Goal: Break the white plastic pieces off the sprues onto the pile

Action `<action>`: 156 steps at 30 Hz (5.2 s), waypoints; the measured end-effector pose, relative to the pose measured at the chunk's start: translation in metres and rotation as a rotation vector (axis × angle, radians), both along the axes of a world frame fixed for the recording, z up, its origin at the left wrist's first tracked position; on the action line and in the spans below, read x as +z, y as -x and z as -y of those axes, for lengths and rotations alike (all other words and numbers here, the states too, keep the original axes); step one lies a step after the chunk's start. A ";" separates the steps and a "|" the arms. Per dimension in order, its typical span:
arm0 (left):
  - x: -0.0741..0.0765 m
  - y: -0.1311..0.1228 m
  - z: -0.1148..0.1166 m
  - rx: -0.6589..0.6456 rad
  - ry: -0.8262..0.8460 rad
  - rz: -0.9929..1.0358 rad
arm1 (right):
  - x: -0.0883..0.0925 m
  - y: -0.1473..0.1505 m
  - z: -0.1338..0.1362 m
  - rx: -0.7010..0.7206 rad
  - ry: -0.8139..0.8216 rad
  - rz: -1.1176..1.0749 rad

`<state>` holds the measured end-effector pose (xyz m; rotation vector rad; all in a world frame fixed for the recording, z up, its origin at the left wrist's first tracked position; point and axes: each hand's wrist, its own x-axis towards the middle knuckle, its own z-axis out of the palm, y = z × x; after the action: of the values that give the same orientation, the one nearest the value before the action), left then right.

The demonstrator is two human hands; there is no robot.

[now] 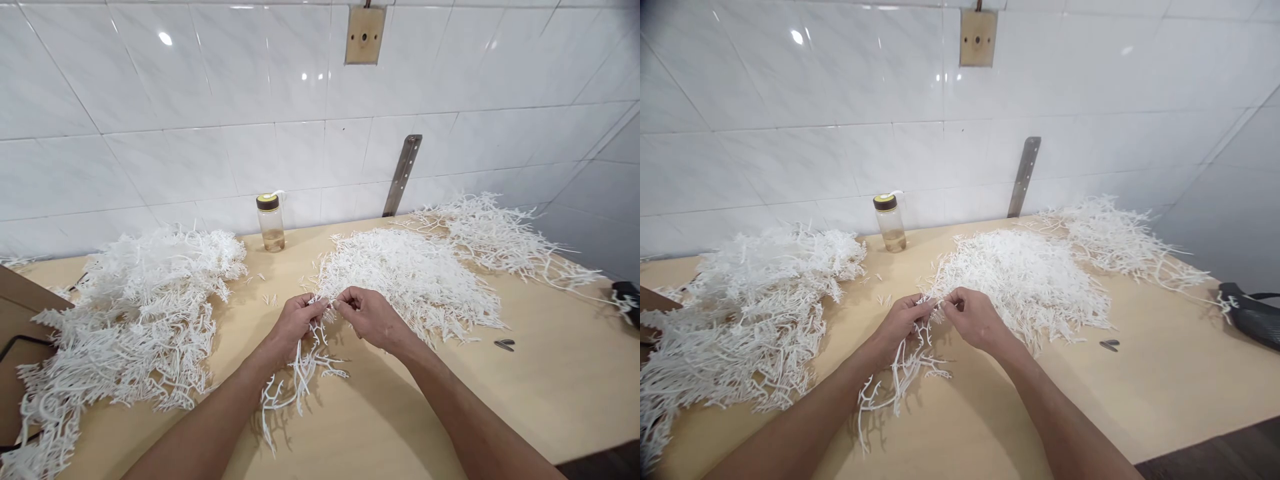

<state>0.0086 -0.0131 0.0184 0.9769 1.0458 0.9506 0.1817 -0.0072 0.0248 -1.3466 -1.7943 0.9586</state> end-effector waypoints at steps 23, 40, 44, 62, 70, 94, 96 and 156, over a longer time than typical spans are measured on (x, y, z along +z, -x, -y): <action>-0.001 -0.001 0.002 -0.074 -0.024 0.041 | -0.012 0.009 -0.007 -0.319 -0.351 0.376; 0.001 -0.001 -0.001 0.028 -0.080 -0.046 | -0.006 0.013 0.003 -0.098 -0.280 0.076; 0.002 -0.001 0.001 0.025 -0.071 -0.069 | -0.006 0.012 0.002 -0.101 -0.203 0.111; 0.000 -0.007 0.003 0.059 -0.061 -0.127 | -0.018 0.023 0.005 -0.106 -0.342 0.380; -0.001 -0.007 0.003 0.037 -0.039 -0.043 | -0.010 0.026 0.004 -0.185 -0.153 0.284; 0.009 0.060 -0.019 -0.326 -0.092 0.273 | -0.017 0.032 -0.010 0.059 -0.577 0.240; 0.016 0.058 -0.011 -0.463 -0.057 0.200 | -0.016 0.048 -0.010 0.302 -0.604 0.276; -0.011 0.066 -0.041 -0.163 0.041 0.239 | -0.006 -0.065 -0.067 -0.278 -0.811 0.767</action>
<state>-0.0572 0.0278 0.0073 0.8762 0.7709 0.8834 0.2466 0.0599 0.0186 -1.4113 -2.0790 -0.5044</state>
